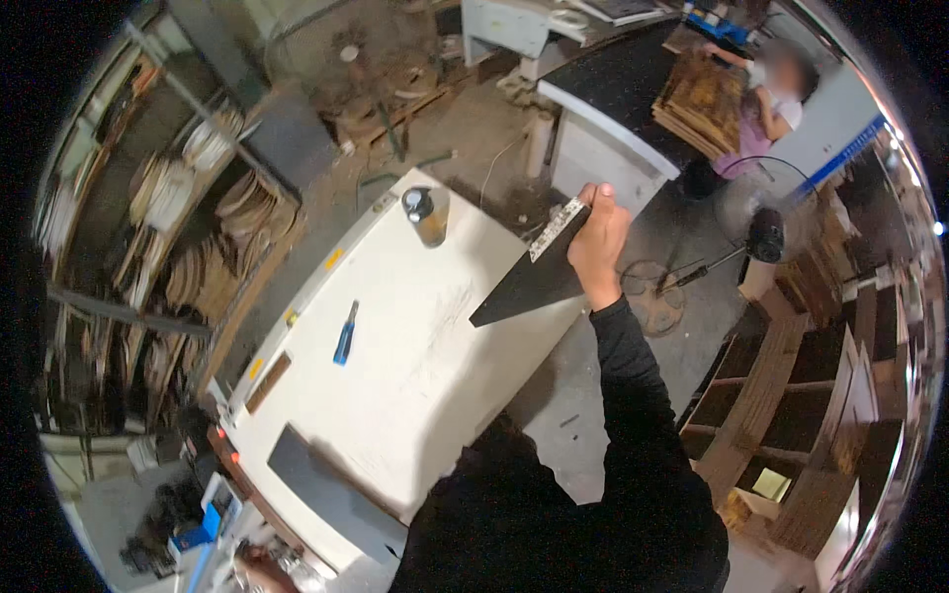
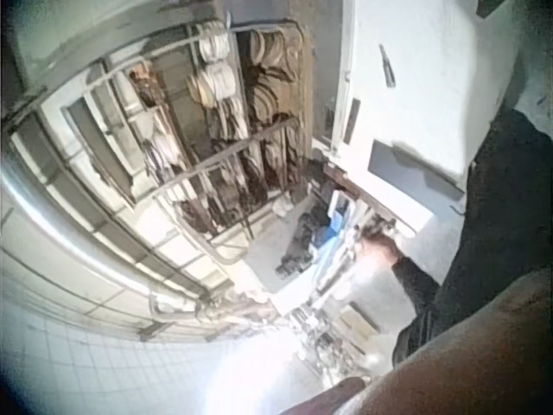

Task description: Inspecting and measuring the dimensions of wood panels using a vernier caliper in a factory setting.

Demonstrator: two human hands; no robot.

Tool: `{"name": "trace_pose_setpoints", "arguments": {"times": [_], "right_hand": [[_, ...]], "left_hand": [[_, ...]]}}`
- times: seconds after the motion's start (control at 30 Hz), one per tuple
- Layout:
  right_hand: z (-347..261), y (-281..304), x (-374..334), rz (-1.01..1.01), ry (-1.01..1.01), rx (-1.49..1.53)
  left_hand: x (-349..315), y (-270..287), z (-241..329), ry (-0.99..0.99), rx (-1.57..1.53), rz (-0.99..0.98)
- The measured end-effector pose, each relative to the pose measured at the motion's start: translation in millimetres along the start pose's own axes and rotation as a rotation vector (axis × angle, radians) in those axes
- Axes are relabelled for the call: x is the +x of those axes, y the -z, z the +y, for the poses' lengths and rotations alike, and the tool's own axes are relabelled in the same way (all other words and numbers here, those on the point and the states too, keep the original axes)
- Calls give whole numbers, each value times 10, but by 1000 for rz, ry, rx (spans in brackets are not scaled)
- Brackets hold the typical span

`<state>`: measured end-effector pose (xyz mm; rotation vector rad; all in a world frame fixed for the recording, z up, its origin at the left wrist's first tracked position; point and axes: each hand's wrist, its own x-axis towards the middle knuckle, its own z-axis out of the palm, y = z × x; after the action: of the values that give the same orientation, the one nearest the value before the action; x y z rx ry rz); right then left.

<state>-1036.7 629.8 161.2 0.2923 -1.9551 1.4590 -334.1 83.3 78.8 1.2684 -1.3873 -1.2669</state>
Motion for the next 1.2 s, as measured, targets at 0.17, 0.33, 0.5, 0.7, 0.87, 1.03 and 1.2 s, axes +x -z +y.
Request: {"name": "trace_pose_setpoints", "arguments": {"times": [0.17,0.33,0.5,0.7,0.87,1.03,1.2], "right_hand": [[-15,-173,-217,-88,-33,140],[111,-371,-482,-63,-110,528],[-7,-406,-717,-224,-73,502],[-387,-422,-920,-265,-115,426],[-629,-552,-1195,-343,-108,395],[-960,-716,-1658,-456,50,190],[-1123,-833,-2060,-517,357,78]], "left_hand": [[-868,-874,-611,-481,545,-342],[-1533,-2069,-153,-155,441,-522],[-1437,-1724,-274,-290,762,-517],[-975,-117,-392,344,-794,890],[-1241,-1231,-379,24,-165,18],[-2094,-3079,652,-478,247,-749],[-2329,-3545,1027,-647,224,-893]]}}
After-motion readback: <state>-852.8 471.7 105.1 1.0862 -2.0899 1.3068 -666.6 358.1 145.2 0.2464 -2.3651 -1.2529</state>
